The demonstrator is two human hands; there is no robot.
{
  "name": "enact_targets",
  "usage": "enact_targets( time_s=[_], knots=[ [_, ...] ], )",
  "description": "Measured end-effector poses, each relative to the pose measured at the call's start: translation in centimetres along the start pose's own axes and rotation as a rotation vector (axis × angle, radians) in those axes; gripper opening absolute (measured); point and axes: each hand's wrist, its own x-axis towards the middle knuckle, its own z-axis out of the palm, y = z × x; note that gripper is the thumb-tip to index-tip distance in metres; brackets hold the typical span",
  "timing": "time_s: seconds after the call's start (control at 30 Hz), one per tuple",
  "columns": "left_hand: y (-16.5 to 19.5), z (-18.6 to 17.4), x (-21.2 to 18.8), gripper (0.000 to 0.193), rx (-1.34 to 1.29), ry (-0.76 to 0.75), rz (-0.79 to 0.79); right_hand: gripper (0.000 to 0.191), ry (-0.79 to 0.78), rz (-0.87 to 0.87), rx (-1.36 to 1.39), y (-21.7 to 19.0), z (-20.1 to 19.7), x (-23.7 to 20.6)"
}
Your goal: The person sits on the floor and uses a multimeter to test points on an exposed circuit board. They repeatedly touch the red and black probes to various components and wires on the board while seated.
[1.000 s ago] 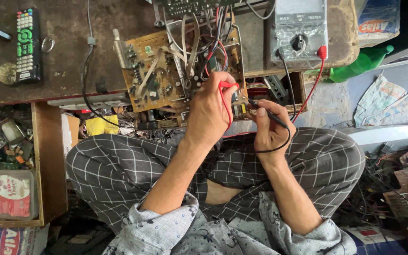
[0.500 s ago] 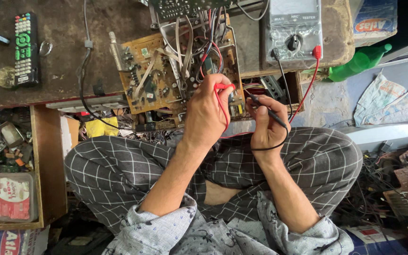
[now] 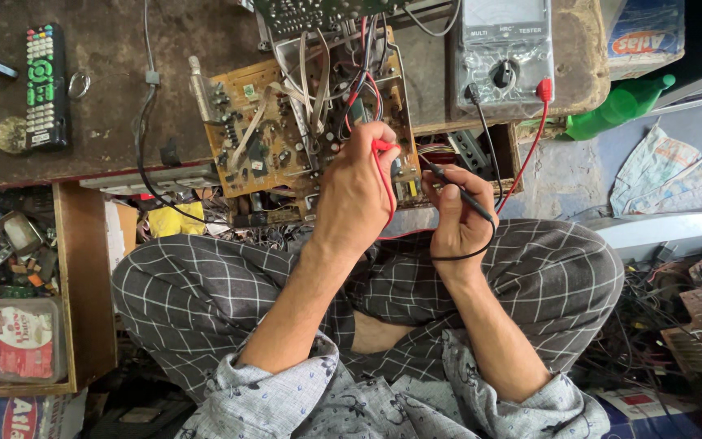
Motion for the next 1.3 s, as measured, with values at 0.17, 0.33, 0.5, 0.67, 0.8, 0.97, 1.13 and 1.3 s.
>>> enact_targets(
  time_s=[0.17, 0.33, 0.5, 0.67, 0.8, 0.97, 1.13, 1.3],
  knots=[
    [0.3, -0.2, 0.2, 0.025, 0.01, -0.006, 0.038, 0.018, -0.004, 0.001, 0.0, -0.2, 0.1, 0.0],
    [0.1, -0.1, 0.1, 0.027, -0.006, 0.039, 0.065, 0.018, 0.0, 0.002, -0.005, -0.2, 0.1, 0.1],
    [-0.1, 0.2, -0.2, 0.025, -0.011, 0.039, 0.04, 0.019, -0.007, 0.009, 0.01, -0.3, 0.2, 0.2],
    [-0.1, 0.3, -0.3, 0.024, -0.022, 0.063, 0.046, 0.023, 0.022, 0.066, -0.026, -0.9, 0.5, 0.7],
    [0.0, 0.4, -0.3, 0.025, -0.022, 0.063, 0.047, 0.026, 0.034, 0.08, -0.083, -1.6, 0.7, 0.9],
    [-0.3, 0.3, -0.5, 0.026, -0.02, 0.055, 0.045, 0.027, 0.018, 0.087, -0.101, -1.8, 1.0, 0.9],
    [-0.6, 0.3, -0.6, 0.026, -0.03, 0.061, 0.045, 0.027, 0.009, 0.137, -0.1, -1.7, 0.8, 1.0],
    [-0.6, 0.3, -0.4, 0.026, -0.023, 0.057, 0.042, 0.028, 0.0, 0.127, -0.092, -1.6, 0.6, 1.1]
  ],
)
